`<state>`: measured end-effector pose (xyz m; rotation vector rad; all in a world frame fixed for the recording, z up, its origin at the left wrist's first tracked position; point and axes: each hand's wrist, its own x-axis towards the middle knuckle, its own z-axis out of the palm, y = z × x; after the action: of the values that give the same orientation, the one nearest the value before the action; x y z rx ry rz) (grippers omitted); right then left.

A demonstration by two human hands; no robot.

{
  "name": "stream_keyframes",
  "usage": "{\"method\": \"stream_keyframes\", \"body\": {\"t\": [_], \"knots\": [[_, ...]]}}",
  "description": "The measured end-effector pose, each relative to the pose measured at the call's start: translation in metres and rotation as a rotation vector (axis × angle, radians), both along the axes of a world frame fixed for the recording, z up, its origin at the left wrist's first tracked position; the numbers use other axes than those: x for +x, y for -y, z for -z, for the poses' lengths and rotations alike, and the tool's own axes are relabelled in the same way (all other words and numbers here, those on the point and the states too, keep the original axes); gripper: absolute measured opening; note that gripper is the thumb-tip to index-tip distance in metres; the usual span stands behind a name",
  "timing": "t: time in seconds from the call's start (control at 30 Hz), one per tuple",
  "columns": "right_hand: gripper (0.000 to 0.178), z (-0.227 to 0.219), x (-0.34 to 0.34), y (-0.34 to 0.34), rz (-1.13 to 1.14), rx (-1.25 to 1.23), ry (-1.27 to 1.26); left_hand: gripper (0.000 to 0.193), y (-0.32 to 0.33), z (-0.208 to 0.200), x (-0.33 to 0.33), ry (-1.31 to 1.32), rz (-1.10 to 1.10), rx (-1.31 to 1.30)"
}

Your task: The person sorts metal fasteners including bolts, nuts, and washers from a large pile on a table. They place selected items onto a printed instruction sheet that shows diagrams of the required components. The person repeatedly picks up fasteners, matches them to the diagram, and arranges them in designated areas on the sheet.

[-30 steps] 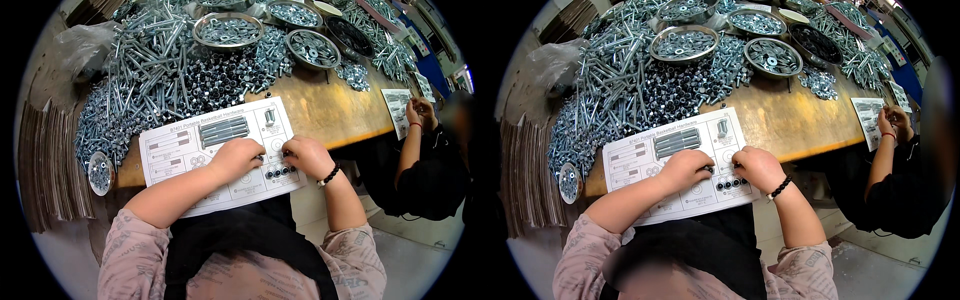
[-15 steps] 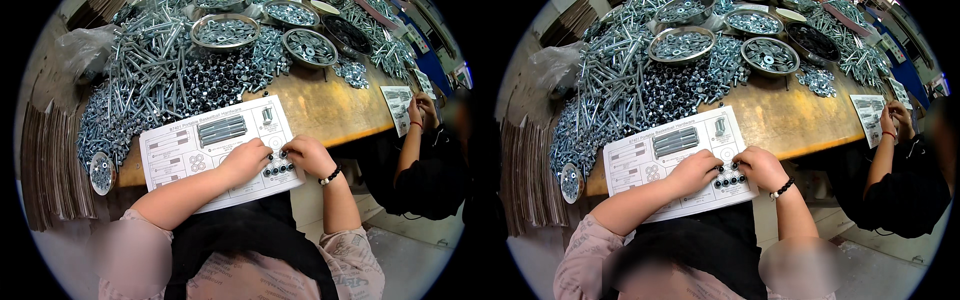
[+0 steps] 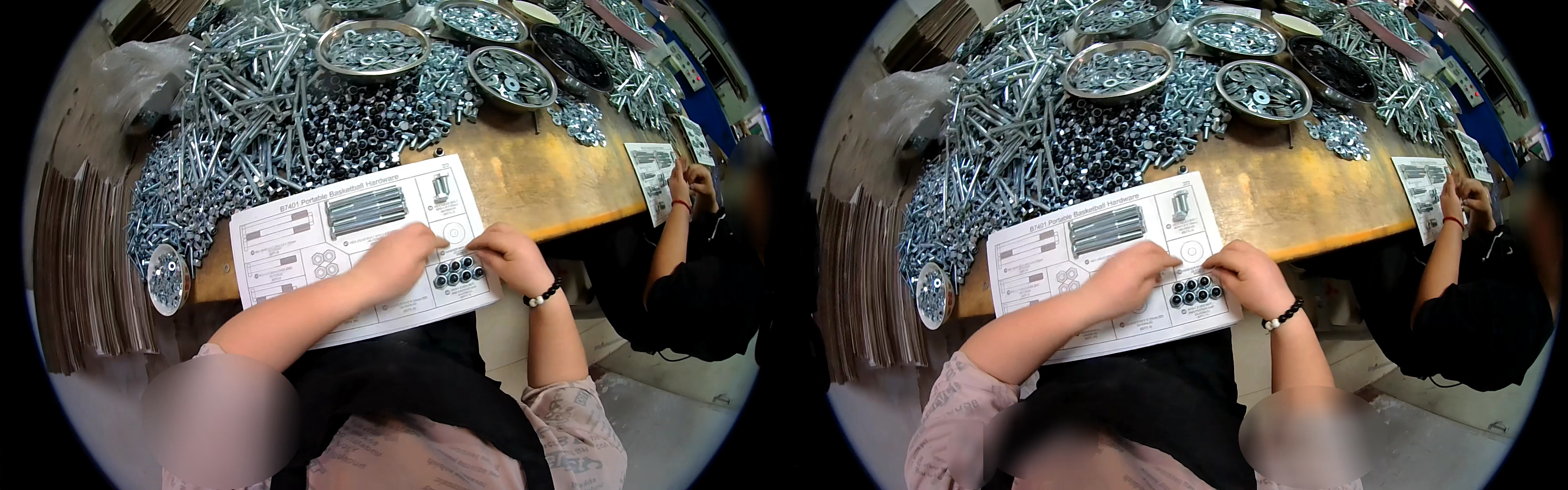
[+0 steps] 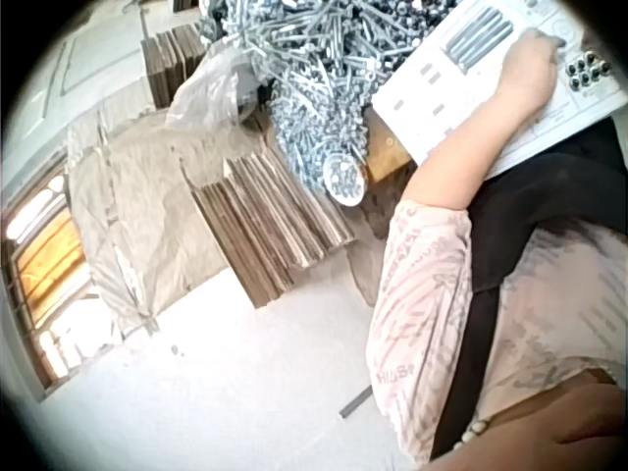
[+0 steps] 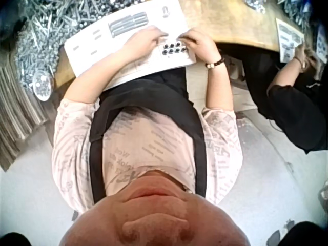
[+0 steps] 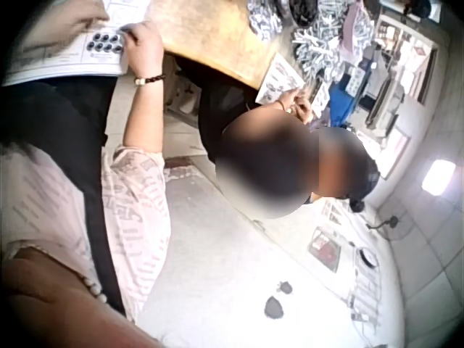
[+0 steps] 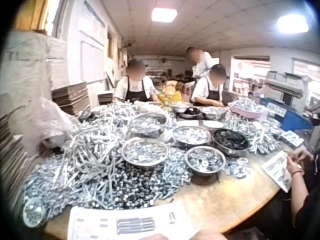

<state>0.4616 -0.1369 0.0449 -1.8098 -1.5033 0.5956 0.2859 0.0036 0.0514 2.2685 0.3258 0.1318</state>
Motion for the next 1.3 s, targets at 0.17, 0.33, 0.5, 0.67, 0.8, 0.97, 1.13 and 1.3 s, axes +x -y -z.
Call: {"method": "stream_keyframes", "body": {"t": [0.17,0.33,0.5,0.67,0.8,0.97,1.13,1.3], "knots": [[0.013,-0.007,0.004,-0.001,0.155,0.025,-0.033,0.028,-0.058,-0.027,-0.042,0.175,-0.246,0.138],[0.013,-0.019,0.001,-0.018,0.132,0.042,-0.052,0.023,-0.095,-0.046,-0.116,0.120,-0.551,0.170],[0.012,-0.028,-0.014,-0.043,0.044,0.094,-0.014,0.023,-0.104,-0.025,-0.186,0.081,-0.756,0.208],[0.013,-0.029,-0.030,-0.061,0.004,0.074,-0.032,0.024,-0.094,0.005,-0.229,0.022,-0.861,0.217],[0.013,-0.031,-0.046,-0.076,-0.035,0.020,-0.062,0.030,-0.081,0.018,-0.240,0.008,-0.872,0.062],[0.012,-0.032,-0.064,-0.090,-0.110,0.018,-0.049,0.032,-0.080,0.015,-0.242,0.047,-0.893,-0.129],[0.014,-0.033,-0.089,-0.112,-0.191,-0.064,-0.039,0.036,-0.105,0.007,-0.268,0.069,-1.028,0.120],[0.015,-0.035,-0.130,-0.164,-0.323,-0.049,0.077,0.038,-0.136,0.009,-0.261,0.010,-1.087,0.388]]}}
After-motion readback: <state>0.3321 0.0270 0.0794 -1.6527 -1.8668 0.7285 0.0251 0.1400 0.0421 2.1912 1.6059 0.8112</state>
